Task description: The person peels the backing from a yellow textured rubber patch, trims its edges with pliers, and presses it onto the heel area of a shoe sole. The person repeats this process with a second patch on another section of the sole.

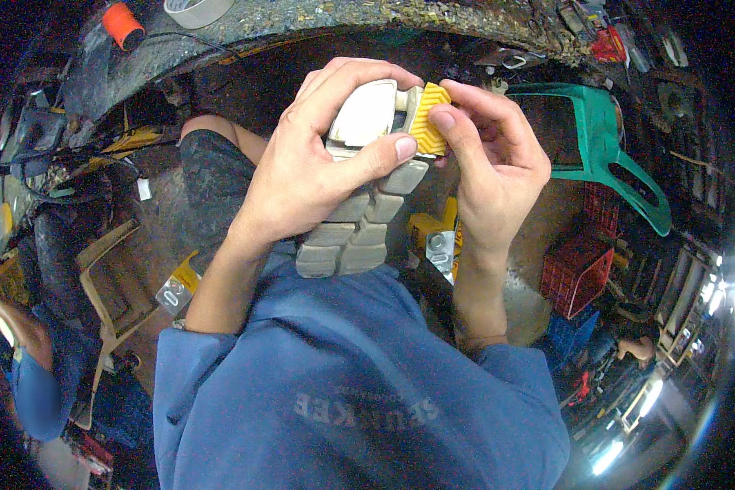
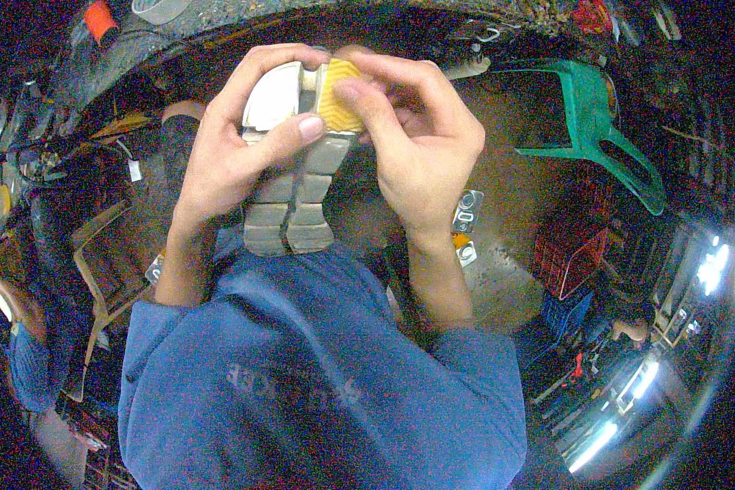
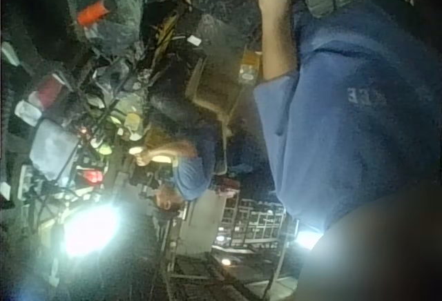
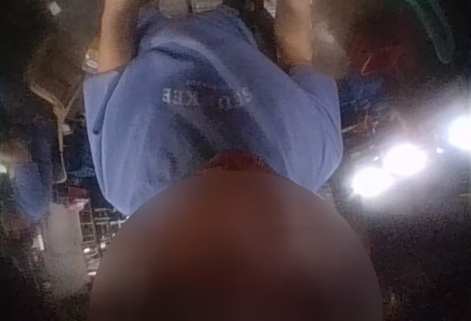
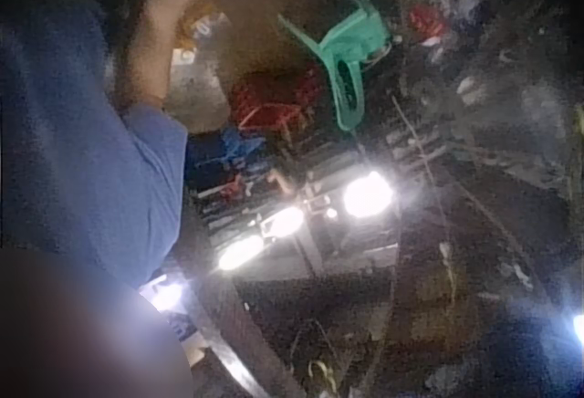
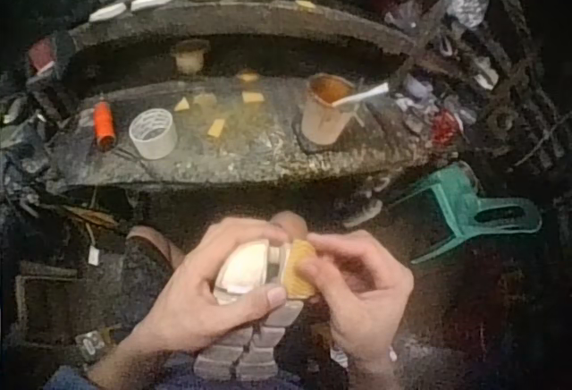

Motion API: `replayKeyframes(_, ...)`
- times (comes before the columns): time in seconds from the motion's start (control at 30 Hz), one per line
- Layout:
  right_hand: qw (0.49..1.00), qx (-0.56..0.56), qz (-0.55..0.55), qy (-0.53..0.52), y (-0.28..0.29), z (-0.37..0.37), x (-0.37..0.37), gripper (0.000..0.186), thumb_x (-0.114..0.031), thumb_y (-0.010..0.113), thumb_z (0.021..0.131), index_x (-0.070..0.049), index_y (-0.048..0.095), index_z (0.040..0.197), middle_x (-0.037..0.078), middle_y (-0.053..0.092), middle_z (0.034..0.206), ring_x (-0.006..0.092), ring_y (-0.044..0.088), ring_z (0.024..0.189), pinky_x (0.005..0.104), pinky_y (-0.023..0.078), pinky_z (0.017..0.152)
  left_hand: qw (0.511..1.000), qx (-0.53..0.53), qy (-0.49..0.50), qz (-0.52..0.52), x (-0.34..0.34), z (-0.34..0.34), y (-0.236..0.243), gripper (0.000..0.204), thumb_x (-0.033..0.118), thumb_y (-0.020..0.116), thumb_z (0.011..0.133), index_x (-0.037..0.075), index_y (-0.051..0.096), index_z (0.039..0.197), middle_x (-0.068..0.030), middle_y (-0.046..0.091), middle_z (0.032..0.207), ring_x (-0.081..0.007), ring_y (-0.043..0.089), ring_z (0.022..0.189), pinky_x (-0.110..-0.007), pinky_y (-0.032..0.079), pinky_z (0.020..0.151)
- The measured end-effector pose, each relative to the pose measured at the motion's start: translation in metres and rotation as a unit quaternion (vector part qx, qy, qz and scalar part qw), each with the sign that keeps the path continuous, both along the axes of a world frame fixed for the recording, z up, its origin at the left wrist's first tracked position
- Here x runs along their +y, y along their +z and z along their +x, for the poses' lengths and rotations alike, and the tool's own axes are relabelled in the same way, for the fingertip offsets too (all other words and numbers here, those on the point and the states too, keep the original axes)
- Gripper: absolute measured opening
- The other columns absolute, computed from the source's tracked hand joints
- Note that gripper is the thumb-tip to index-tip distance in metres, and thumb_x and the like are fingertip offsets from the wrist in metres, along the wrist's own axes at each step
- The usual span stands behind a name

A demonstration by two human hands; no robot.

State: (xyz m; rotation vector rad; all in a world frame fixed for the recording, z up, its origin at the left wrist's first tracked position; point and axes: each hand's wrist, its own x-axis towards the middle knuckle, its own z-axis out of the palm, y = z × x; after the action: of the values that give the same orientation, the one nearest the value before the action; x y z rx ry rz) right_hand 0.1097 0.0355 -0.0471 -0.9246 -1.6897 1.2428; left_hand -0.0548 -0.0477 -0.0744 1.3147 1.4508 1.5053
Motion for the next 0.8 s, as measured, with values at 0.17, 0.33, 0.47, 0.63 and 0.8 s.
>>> replayKeyframes(0.17, 0.998, 0.016, 0.066, -0.004, -0.0046, 0.0014, 0.0024, 0.015, 0.003, 0.082, 0.083, 0.002, 0.078, 0.098, 0.010, 0.074, 0.096, 0.0143, 0.068, 0.085, 0.0244, 0.054, 0.071, 0.999, 0.025, -0.033, -0.013, -0.0028, -0.0027, 0.0028, 0.050, 0.023, 0.077, 0.087, 0.005, 0.063, 0.131, -0.0085, 0.061, 0.130, -0.0202, 0.056, 0.125, -0.034, 0.041, 0.109)
replayKeyframes(0.33, 0.998, 0.011, 0.055, -0.016, -0.0038, 0.0041, -0.0013, 0.017, 0.006, 0.083, 0.079, 0.002, 0.078, 0.095, 0.011, 0.074, 0.093, 0.0178, 0.068, 0.085, 0.0278, 0.053, 0.077, 0.999, 0.020, -0.036, -0.015, -0.0045, -0.0006, 0.0044, 0.050, 0.022, 0.077, 0.086, 0.005, 0.063, 0.130, -0.0090, 0.061, 0.129, -0.0210, 0.056, 0.124, -0.035, 0.041, 0.110)
replayKeyframes(0.47, 0.997, 0.002, 0.076, -0.019, -0.0041, 0.0046, -0.0022, 0.017, 0.005, 0.084, 0.078, 0.002, 0.078, 0.094, 0.012, 0.074, 0.090, 0.0180, 0.068, 0.082, 0.0277, 0.053, 0.076, 0.999, 0.030, -0.035, -0.002, -0.0049, 0.0014, 0.0038, 0.050, 0.020, 0.080, 0.084, 0.005, 0.063, 0.129, -0.0091, 0.061, 0.128, -0.0210, 0.057, 0.123, -0.035, 0.041, 0.110)
replayKeyframes(0.63, 0.985, -0.023, 0.167, 0.021, -0.0082, 0.0026, 0.0007, 0.020, 0.002, 0.077, 0.089, 0.002, 0.077, 0.109, 0.008, 0.070, 0.098, 0.0096, 0.064, 0.082, 0.0197, 0.049, 0.060, 1.000, -0.018, 0.001, 0.015, -0.0012, 0.0047, -0.0011, 0.044, 0.023, 0.084, 0.080, 0.008, 0.069, 0.119, -0.0071, 0.069, 0.117, -0.0253, 0.061, 0.114, -0.039, 0.044, 0.104)
replayKeyframes(0.8, 0.996, -0.037, 0.083, 0.021, -0.0041, 0.0058, -0.0029, 0.022, 0.003, 0.081, 0.082, 0.001, 0.078, 0.104, 0.013, 0.075, 0.098, 0.0192, 0.070, 0.090, 0.0289, 0.054, 0.081, 0.999, -0.038, 0.007, -0.019, -0.0049, 0.0017, -0.0025, 0.045, 0.023, 0.084, 0.081, 0.007, 0.069, 0.119, -0.0075, 0.068, 0.119, -0.0236, 0.062, 0.114, -0.038, 0.045, 0.104)
